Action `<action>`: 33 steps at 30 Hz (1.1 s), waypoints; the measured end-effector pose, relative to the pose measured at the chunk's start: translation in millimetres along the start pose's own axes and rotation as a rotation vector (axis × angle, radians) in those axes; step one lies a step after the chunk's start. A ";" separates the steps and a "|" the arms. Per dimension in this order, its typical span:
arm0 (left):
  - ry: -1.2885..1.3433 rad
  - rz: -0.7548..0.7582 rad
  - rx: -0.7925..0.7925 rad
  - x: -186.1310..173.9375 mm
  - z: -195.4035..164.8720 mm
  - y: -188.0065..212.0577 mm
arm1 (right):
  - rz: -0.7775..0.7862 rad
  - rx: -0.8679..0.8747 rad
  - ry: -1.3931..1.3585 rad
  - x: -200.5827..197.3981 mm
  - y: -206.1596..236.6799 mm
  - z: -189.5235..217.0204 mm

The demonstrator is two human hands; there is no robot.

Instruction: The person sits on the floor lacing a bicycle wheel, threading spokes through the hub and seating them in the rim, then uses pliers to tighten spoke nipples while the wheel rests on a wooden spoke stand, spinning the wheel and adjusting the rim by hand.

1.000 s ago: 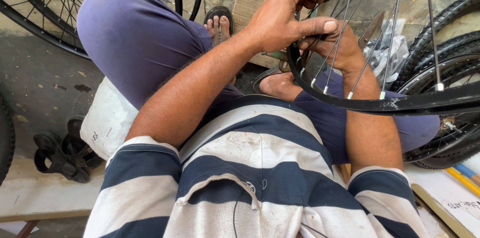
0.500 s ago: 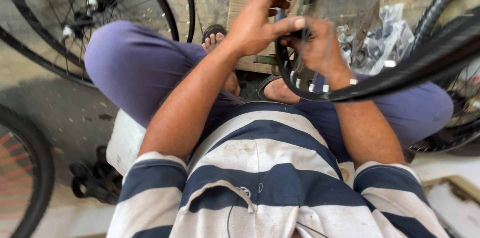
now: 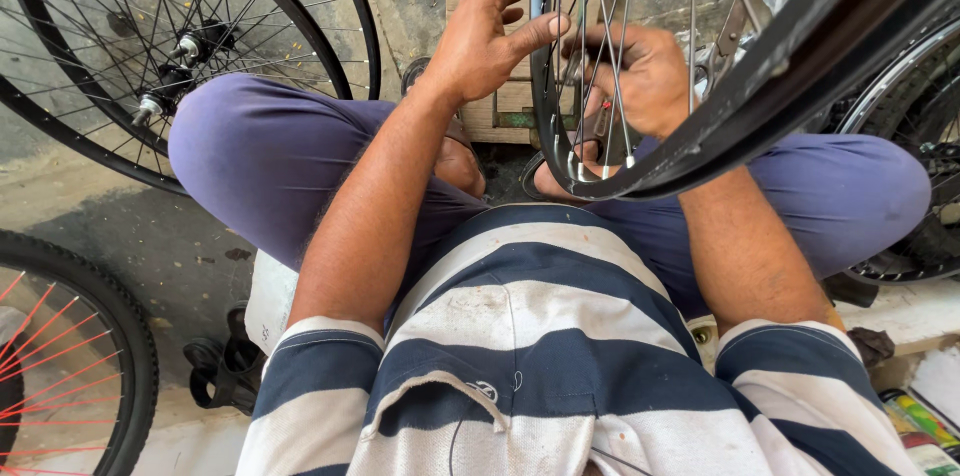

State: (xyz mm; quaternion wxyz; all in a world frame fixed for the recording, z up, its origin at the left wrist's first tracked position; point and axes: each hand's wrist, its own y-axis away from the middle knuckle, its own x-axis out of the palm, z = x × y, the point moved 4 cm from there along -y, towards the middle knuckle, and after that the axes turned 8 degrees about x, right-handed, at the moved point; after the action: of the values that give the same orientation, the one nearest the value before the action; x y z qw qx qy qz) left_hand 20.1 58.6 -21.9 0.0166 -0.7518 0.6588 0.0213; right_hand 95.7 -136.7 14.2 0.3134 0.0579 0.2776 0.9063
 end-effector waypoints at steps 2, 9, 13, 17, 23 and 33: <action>0.002 -0.001 0.009 0.9 -1.1 -1.4 | 0.011 -0.042 0.074 2.3 1.2 -0.1; 0.086 -0.040 0.065 10.6 -0.4 -9.0 | -0.006 0.030 0.097 6.6 -2.7 -12.8; 0.009 -0.066 0.109 14.6 -0.9 -13.8 | 0.073 -0.078 0.082 6.1 -1.7 -5.5; -0.043 -0.086 0.139 16.6 -4.0 -15.6 | 0.257 0.134 -0.093 -11.6 1.4 -6.4; -0.074 -0.122 0.135 20.4 -3.6 -19.8 | 0.356 0.097 0.061 -17.5 -13.1 -4.7; -0.104 -0.157 0.162 22.5 -1.1 -25.2 | -0.098 -0.236 0.636 12.5 5.9 36.0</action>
State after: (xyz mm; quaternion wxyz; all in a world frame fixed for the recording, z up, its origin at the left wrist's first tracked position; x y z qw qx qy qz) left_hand 48.1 39.6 -22.0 0.1133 -0.7951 0.5958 0.0055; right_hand 92.7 -116.1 46.8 0.2590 -0.2776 0.2570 0.8887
